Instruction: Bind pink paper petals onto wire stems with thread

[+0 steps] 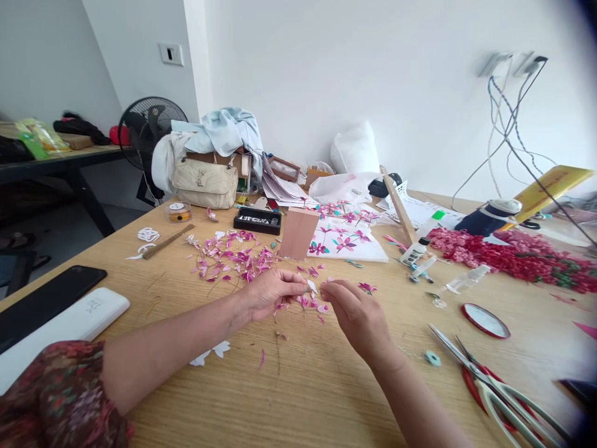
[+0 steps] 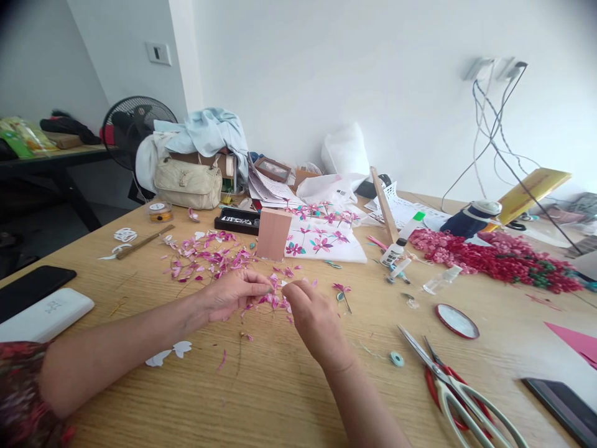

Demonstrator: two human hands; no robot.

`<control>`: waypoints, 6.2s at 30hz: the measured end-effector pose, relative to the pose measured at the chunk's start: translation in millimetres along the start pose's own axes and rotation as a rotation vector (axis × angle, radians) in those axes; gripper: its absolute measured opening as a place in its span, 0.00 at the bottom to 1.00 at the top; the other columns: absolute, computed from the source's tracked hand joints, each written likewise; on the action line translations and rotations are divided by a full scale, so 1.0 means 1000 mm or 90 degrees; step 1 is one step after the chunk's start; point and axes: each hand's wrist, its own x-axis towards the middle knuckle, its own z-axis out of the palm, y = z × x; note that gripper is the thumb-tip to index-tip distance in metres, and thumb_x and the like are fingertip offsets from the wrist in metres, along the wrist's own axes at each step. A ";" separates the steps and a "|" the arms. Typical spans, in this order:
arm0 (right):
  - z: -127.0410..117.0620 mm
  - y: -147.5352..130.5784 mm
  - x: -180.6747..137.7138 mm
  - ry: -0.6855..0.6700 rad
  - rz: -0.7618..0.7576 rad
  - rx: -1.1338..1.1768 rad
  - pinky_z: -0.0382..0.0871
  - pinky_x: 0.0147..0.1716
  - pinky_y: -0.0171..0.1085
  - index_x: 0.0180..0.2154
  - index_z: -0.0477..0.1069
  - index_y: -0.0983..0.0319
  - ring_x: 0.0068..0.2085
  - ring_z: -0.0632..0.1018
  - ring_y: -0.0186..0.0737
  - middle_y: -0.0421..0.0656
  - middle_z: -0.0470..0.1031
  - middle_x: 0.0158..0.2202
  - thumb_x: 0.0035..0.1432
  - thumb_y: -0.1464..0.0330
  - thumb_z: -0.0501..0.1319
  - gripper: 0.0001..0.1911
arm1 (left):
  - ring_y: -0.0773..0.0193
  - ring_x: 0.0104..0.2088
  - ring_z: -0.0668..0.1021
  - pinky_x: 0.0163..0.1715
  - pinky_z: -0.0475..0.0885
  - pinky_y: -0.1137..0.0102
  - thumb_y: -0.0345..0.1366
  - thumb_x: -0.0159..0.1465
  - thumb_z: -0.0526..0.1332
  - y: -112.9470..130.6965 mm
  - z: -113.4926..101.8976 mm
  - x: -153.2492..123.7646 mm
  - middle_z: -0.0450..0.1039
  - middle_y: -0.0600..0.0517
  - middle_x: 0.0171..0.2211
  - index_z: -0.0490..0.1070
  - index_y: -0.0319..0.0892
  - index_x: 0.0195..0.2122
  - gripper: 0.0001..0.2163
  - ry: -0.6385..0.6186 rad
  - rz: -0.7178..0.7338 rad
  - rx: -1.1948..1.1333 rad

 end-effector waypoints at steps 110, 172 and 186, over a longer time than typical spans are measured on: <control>0.013 -0.007 0.006 -0.187 0.391 0.518 0.58 0.17 0.30 0.24 0.66 0.62 0.18 0.63 0.29 0.36 0.62 0.16 0.53 0.62 0.53 0.12 | 0.75 0.17 0.67 0.17 0.63 0.77 0.35 0.44 0.69 0.017 0.016 -0.002 0.69 0.55 0.20 0.71 0.35 0.25 0.11 0.052 0.066 -0.160; -0.023 0.007 0.001 0.005 0.435 0.267 0.58 0.17 0.32 0.36 0.66 0.62 0.17 0.64 0.31 0.34 0.62 0.17 0.52 0.65 0.56 0.09 | 0.75 0.22 0.69 0.24 0.62 0.77 0.31 0.47 0.68 0.034 0.013 -0.012 0.69 0.54 0.22 0.72 0.34 0.25 0.07 -0.061 0.077 -0.105; -0.053 -0.023 0.019 0.031 -0.112 -0.159 0.64 0.25 0.31 0.42 0.66 0.62 0.33 0.75 0.35 0.46 0.73 0.38 0.57 0.76 0.52 0.11 | 0.74 0.21 0.68 0.23 0.60 0.75 0.34 0.51 0.64 0.033 0.022 -0.020 0.69 0.54 0.21 0.71 0.37 0.27 0.06 -0.155 0.084 -0.018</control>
